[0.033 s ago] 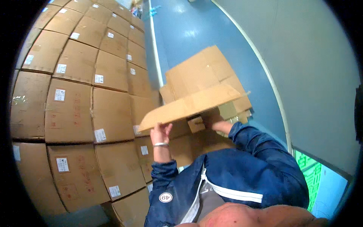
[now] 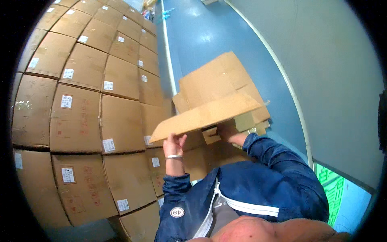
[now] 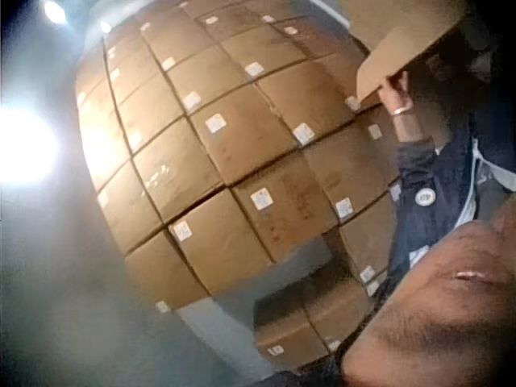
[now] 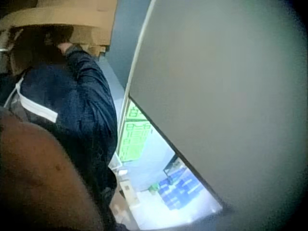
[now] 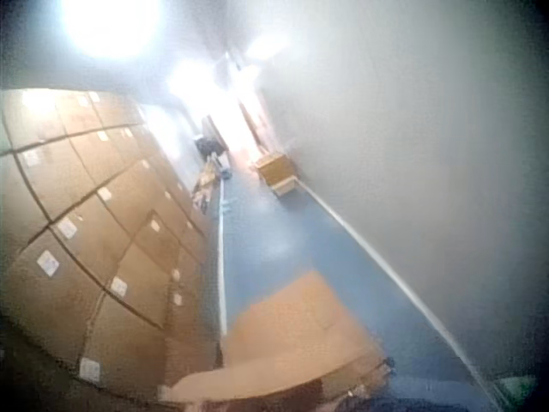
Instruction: The person flattens cardboard boxes using a utility knife to cut through tape and then stacking the flattened boxes.
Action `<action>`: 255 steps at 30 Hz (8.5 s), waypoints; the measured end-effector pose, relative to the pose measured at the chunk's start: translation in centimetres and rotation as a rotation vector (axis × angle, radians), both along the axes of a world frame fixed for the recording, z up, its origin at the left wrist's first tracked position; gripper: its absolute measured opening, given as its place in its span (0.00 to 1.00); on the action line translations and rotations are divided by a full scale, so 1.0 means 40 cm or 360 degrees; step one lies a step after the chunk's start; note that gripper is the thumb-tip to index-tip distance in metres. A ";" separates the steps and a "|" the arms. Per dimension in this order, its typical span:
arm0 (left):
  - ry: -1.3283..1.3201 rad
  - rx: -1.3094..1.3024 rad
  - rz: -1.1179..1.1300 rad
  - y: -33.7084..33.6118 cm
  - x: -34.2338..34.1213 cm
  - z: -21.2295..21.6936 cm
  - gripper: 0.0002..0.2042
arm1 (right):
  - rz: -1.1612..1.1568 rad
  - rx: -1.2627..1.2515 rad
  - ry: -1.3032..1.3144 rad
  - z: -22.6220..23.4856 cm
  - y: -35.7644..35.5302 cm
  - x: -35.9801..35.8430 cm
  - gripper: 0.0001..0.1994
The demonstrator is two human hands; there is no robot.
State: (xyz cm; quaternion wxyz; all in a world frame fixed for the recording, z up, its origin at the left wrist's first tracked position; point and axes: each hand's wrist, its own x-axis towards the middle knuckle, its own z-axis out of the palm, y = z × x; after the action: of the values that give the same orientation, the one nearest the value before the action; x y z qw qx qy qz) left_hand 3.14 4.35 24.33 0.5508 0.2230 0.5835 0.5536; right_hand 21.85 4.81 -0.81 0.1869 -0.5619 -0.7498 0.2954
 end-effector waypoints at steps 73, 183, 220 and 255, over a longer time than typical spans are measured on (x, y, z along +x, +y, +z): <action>0.1998 0.0250 -0.1137 0.064 -0.089 -0.313 0.39 | 0.0585 0.0387 -0.0477 0.301 0.021 0.148 0.13; 0.2008 0.0807 -0.1669 -0.099 0.261 0.092 0.40 | -0.0719 -0.0247 0.1023 0.636 0.087 0.191 0.19; 0.0342 -0.1442 -0.0965 0.280 -0.228 -1.215 0.38 | -0.2709 -0.1120 0.0185 -0.002 -0.282 0.885 0.28; -0.0591 -0.0194 -0.0932 0.457 0.060 -0.984 0.31 | -0.2707 -0.1214 0.0121 -0.185 -0.377 0.850 0.35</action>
State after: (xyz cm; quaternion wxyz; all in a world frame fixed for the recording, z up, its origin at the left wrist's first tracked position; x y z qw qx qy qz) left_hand 5.54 22.62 -15.01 0.7953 0.2432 0.4165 0.3673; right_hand 55.83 -10.26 -8.23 0.1676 -0.9354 0.0681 0.3037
